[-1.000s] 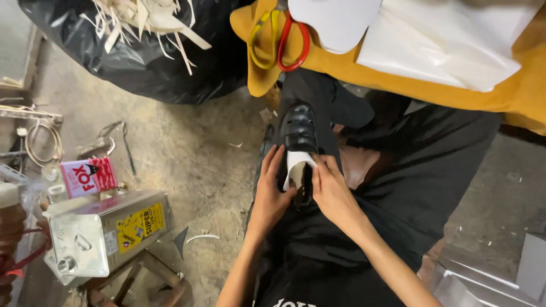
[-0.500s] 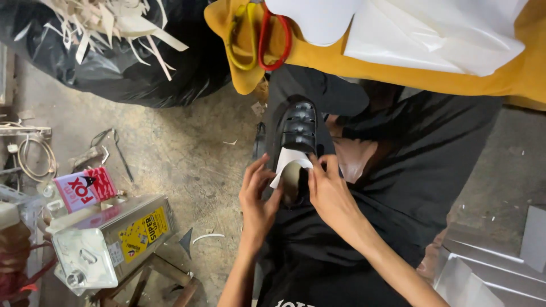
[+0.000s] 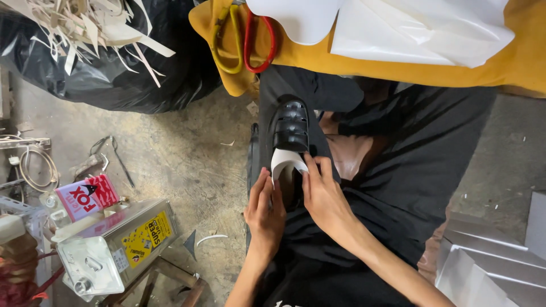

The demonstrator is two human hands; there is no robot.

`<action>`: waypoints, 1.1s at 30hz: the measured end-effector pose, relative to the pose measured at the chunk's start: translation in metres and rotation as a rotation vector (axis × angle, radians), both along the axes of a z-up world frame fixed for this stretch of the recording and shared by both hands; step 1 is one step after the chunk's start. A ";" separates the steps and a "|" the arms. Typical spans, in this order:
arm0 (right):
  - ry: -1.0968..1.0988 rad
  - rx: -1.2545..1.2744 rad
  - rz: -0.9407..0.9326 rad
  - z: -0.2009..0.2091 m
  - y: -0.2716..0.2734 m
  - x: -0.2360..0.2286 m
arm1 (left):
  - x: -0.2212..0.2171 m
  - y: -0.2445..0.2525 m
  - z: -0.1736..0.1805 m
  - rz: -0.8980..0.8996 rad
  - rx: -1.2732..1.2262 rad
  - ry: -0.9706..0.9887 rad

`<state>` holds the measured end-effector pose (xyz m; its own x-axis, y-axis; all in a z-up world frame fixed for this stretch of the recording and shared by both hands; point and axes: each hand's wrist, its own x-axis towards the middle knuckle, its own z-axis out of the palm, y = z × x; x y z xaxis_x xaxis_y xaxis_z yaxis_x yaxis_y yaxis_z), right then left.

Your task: The person inserts white insoles into a pair of black shoes, then places the shoes into a white box with tissue paper, closes the box, and writes on the box with a black marker.

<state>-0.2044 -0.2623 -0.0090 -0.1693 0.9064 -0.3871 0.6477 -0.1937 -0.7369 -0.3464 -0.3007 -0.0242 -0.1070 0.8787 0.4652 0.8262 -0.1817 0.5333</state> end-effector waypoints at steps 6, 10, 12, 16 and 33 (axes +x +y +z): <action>0.008 0.105 -0.139 -0.029 -0.010 0.002 | 0.008 0.001 0.003 0.016 -0.095 -0.254; 0.085 0.130 -0.225 -0.015 -0.009 0.003 | 0.009 0.010 0.018 0.017 -0.212 -0.433; 0.142 0.132 -0.269 -0.017 -0.009 0.004 | 0.013 0.014 0.028 0.021 -0.353 -0.456; 0.130 0.107 -0.259 -0.023 -0.008 0.002 | -0.006 0.024 0.019 0.030 -0.494 -0.278; -0.223 0.076 0.043 0.009 0.007 -0.009 | -0.008 0.057 -0.004 0.072 -0.713 0.180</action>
